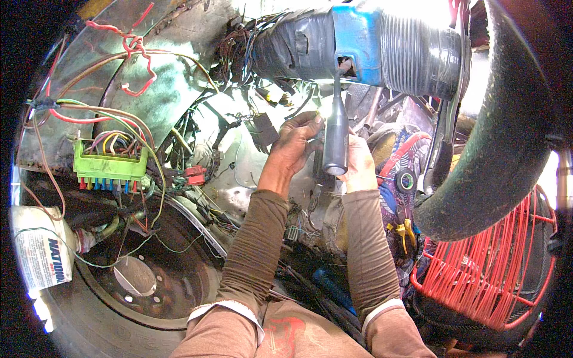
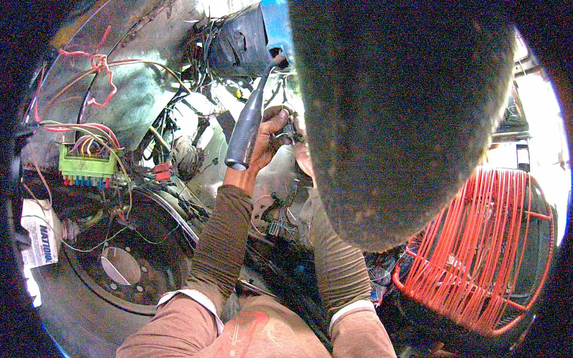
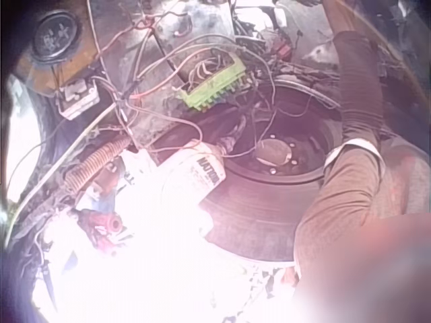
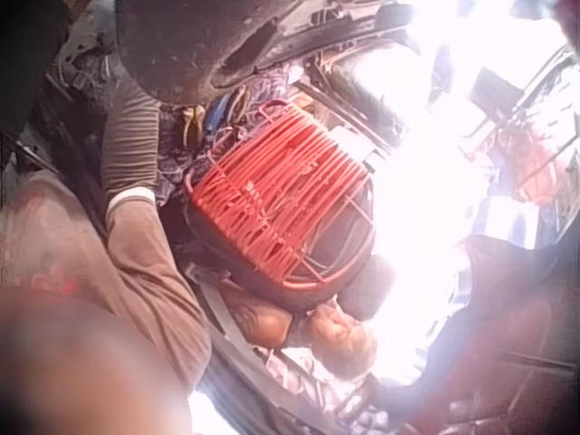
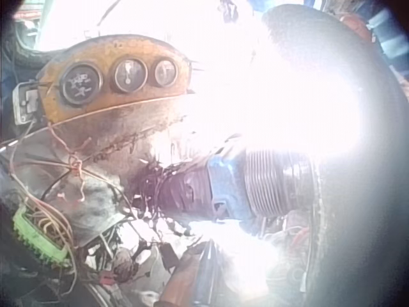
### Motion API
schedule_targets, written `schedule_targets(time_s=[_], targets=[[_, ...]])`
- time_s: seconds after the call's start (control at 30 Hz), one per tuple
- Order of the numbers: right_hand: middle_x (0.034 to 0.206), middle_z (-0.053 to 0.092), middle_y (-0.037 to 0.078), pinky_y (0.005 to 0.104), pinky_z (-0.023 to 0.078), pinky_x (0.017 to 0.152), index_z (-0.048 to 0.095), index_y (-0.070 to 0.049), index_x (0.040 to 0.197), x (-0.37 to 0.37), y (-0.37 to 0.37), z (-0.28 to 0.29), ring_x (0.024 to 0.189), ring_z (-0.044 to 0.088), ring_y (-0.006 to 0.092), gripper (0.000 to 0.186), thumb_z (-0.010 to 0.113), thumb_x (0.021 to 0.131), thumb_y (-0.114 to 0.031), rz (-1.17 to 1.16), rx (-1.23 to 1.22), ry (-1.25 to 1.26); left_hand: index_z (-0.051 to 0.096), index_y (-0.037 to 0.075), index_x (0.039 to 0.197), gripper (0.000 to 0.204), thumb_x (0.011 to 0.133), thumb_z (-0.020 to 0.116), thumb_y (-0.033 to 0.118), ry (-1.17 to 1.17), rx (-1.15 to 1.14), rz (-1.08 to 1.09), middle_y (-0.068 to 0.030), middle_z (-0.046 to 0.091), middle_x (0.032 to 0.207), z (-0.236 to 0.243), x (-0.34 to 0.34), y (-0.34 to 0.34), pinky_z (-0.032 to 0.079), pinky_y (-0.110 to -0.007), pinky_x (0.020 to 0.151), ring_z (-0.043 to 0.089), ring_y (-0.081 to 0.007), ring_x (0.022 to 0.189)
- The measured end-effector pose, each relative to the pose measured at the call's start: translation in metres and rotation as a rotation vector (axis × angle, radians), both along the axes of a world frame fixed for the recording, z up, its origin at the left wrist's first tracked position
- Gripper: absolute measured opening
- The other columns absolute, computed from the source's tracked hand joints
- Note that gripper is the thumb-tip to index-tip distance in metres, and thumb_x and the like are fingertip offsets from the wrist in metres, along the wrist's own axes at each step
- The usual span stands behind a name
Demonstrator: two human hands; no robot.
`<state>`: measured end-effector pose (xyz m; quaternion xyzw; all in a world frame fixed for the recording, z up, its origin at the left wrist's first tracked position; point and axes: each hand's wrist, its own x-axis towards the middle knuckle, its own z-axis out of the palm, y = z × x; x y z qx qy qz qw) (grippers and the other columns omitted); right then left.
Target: The person works on the vehicle's steering column wiring, using a flashlight to illuminate the area and manipulating wires and connectors behind the steering wheel. The person adjusts and connects components within the exposed wiring harness.
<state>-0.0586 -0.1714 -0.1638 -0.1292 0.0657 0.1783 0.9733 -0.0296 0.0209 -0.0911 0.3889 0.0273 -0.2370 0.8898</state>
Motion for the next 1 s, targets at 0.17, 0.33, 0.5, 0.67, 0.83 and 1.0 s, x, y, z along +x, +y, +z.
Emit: schedule_targets(time_s=[0.17, 0.33, 0.5, 0.67, 0.83, 1.0], targets=[[0.091, 0.070, 0.008, 0.0345, 0.063, 0.067, 0.062, 0.000, 0.118, -0.003, 0.010, 0.027, 0.072, 0.070, 0.0183, 0.025, 0.060, 0.092, -0.001, 0.020, -0.120, 0.002, 0.070, 0.006, 0.110, 0.024, 0.092, 0.075, 0.021, -0.032, 0.011, 0.017, -0.0024, 0.068, 0.096, 0.005, -0.002, 0.001, 0.054, -0.029, 0.062, 0.063, -0.0120, 0.088], [0.090, 0.072, 0.005, 0.0259, 0.057, 0.064, 0.071, 0.000, 0.106, -0.016, 0.034, 0.094, 0.071, 0.068, 0.0116, 0.015, 0.066, 0.092, -0.004, -0.324, -0.639, 0.236, 0.070, 0.005, 0.108, 0.021, 0.092, 0.074, 0.018, -0.005, 0.048, 0.019, -0.0021, 0.069, 0.096, 0.007, -0.001, -0.002, 0.054, -0.028, 0.059, 0.063, -0.0115, 0.083], [0.088, 0.073, 0.003, 0.0220, 0.053, 0.062, 0.073, 0.002, 0.104, -0.025, 0.056, 0.118, 0.070, 0.066, 0.0067, 0.016, 0.070, 0.092, -0.007, -0.470, -1.530, -0.148, 0.071, 0.004, 0.107, 0.022, 0.092, 0.074, 0.018, -0.077, 0.083, 0.081, -0.0027, 0.070, 0.094, 0.008, -0.004, -0.005, 0.052, -0.027, 0.058, 0.063, -0.0114, 0.079], [0.099, 0.070, 0.007, 0.0316, 0.050, 0.073, 0.069, -0.001, 0.108, -0.029, 0.056, 0.118, 0.081, 0.061, 0.0129, 0.023, 0.067, 0.098, -0.022, -0.362, -1.433, -0.184, 0.073, 0.003, 0.105, 0.022, 0.091, 0.075, 0.019, -0.161, 0.086, 0.126, -0.0034, 0.071, 0.093, 0.012, -0.006, -0.004, 0.050, -0.027, 0.061, 0.062, -0.0107, 0.079], [0.088, 0.071, 0.000, 0.0214, 0.050, 0.064, 0.071, 0.001, 0.107, -0.027, 0.052, 0.126, 0.074, 0.062, 0.0044, 0.020, 0.071, 0.090, -0.009, -0.409, -1.511, -0.297, 0.074, 0.003, 0.102, 0.018, 0.090, 0.075, 0.017, -0.159, 0.133, 0.159, -0.0032, 0.071, 0.092, 0.014, -0.007, -0.006, 0.049, -0.027, 0.066, 0.061, -0.0100, 0.080], [0.089, 0.071, 0.000, 0.0213, 0.049, 0.064, 0.071, 0.001, 0.108, -0.025, 0.044, 0.133, 0.074, 0.061, 0.0044, 0.020, 0.071, 0.090, -0.010, -0.275, -1.596, -0.324, 0.074, 0.002, 0.102, 0.019, 0.089, 0.076, 0.015, -0.106, 0.113, 0.125, -0.0040, 0.071, 0.092, 0.008, -0.004, -0.008, 0.049, -0.028, 0.073, 0.061, -0.0114, 0.081]])
